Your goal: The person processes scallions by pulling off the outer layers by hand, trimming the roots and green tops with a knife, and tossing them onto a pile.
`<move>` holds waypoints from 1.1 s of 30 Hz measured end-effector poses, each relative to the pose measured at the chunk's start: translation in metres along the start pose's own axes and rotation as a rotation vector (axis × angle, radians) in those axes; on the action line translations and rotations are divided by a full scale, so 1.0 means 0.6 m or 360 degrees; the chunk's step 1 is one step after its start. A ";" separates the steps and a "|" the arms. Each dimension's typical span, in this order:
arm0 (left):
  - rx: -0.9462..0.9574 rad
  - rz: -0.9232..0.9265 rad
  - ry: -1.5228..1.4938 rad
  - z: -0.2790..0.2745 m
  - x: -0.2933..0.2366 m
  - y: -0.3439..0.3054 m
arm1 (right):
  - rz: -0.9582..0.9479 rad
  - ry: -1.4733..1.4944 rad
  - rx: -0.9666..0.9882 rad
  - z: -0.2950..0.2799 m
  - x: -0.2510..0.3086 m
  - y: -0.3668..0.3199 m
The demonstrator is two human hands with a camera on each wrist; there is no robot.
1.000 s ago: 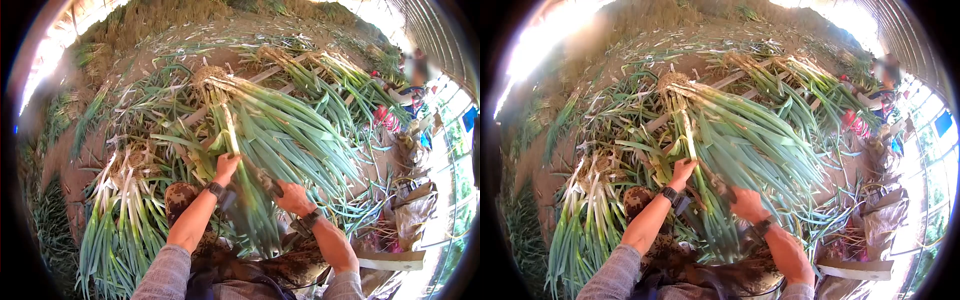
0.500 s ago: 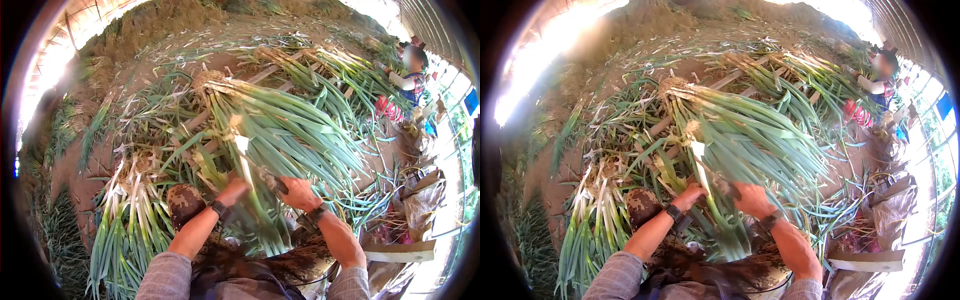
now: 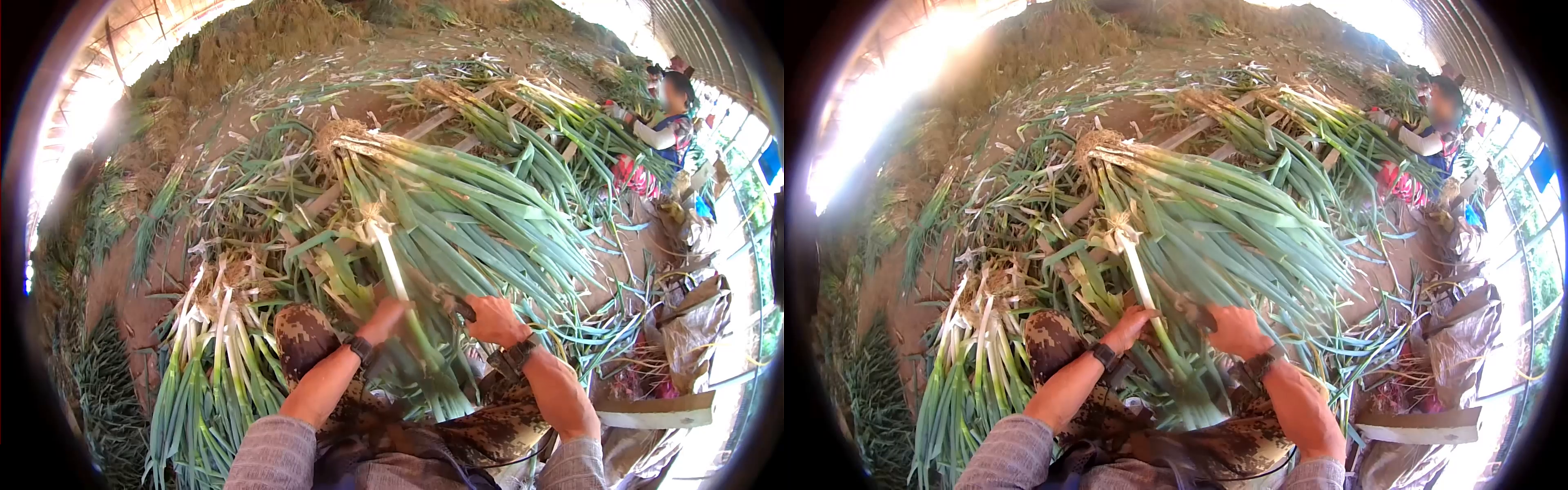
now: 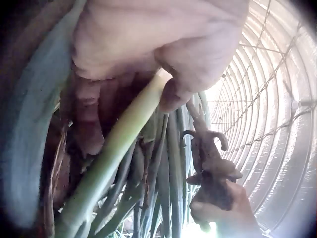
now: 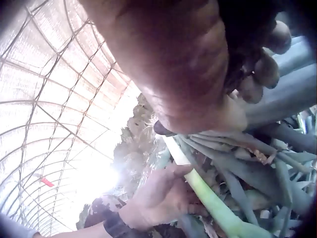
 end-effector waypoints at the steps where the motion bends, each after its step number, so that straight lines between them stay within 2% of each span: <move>1: -0.0041 -0.0076 -0.0013 -0.004 -0.002 -0.006 | 0.0003 0.0004 -0.0002 0.004 -0.005 0.002; 3: -0.0001 -0.0013 0.0041 0.005 -0.013 -0.013 | -0.0093 0.0189 -0.0226 -0.022 0.003 0.004; 6: 0.0027 0.0049 0.0136 0.010 -0.019 -0.021 | -0.0206 0.0236 -0.0362 -0.045 0.034 0.000; 7: 0.0027 0.0045 0.0189 0.012 -0.022 -0.026 | -0.0203 0.0239 -0.0360 -0.045 0.035 0.004; 9: 0.0039 0.0020 0.0106 0.020 -0.020 -0.036 | -0.0019 0.0137 -0.0052 -0.012 0.020 0.017; 12: 0.0033 -0.0026 0.0052 0.021 -0.023 -0.039 | 0.0095 0.0132 -0.0077 -0.016 0.007 0.023; 16: 0.0034 -0.0028 0.0014 0.025 -0.024 -0.053 | 0.0050 0.0150 -0.0070 -0.020 0.008 0.028; 18: 0.0049 -0.0022 0.0001 0.025 -0.023 -0.051 | 0.0068 0.0046 0.0132 0.004 0.003 0.029; 24: 0.0059 -0.0005 -0.0055 0.020 -0.010 -0.045 | -0.0049 0.0150 -0.0086 -0.008 0.020 0.036; 28: 0.0118 0.0015 -0.0075 0.022 -0.011 -0.044 | -0.0041 0.0050 0.0028 0.000 0.024 0.038; 33: 0.0184 -0.0047 -0.0306 0.014 0.002 -0.040 | -0.0053 0.0169 -0.0130 -0.028 0.038 0.041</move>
Point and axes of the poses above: each hand's wrist, its own y-axis towards the middle knuckle, its own z-axis out of the palm, x = y × z, the point moved 10 cm from there along y, towards the middle knuckle, and after that the axes turned 2 degrees about z, right-handed, at the moved point
